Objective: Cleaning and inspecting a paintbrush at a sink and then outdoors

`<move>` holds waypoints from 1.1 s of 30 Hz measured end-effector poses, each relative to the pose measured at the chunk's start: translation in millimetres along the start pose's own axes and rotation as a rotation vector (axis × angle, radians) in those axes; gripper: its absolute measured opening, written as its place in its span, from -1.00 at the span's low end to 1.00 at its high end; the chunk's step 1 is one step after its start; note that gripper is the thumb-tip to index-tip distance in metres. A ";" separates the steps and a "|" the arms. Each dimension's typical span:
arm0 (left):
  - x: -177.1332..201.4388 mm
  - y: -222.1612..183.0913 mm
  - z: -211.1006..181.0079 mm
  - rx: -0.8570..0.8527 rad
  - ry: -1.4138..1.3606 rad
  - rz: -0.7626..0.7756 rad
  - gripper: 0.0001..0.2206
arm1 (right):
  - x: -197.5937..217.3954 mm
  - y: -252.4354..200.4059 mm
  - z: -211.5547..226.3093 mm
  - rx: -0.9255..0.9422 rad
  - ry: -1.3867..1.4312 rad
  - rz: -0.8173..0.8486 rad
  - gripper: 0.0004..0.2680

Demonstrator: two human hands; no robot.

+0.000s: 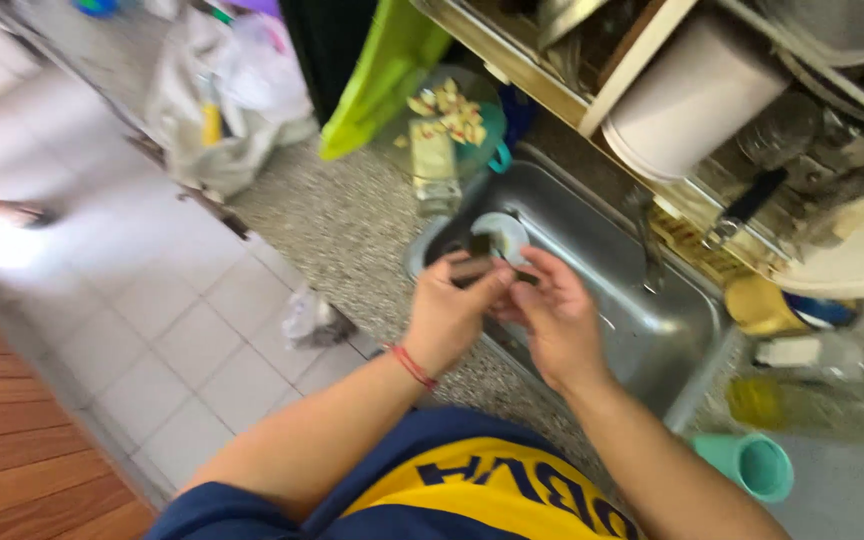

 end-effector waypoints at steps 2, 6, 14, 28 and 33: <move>-7.4 -17.6 -3.0 -0.014 0.083 -0.029 -0.74 | 9.1 -10.3 -0.8 0.011 -0.007 -0.026 -0.67; -12.9 -45.3 -16.3 0.047 0.118 0.062 -0.84 | 18.8 -24.4 -1.1 -0.153 -0.020 -0.145 -0.71; -7.5 -72.6 -10.4 0.034 -0.031 0.034 -0.80 | 28.6 -23.8 -27.9 -0.083 0.076 -0.083 -0.86; -8.5 -81.8 -44.8 0.066 0.260 0.082 -0.71 | 45.9 -5.8 45.4 -0.057 0.083 -0.123 -0.87; -9.1 -96.4 -80.1 0.219 0.202 0.209 -0.69 | 47.7 1.7 94.4 -0.016 0.058 -0.161 -0.87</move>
Point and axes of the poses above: each hand's wrist, its own y-axis towards the middle knuckle, its own x-axis out of the back of the hand, z = x × y, the point moved 4 cm from there along y, towards the middle knuckle, and after that the axes turned 1 degree about -x, right-handed, at the moved point
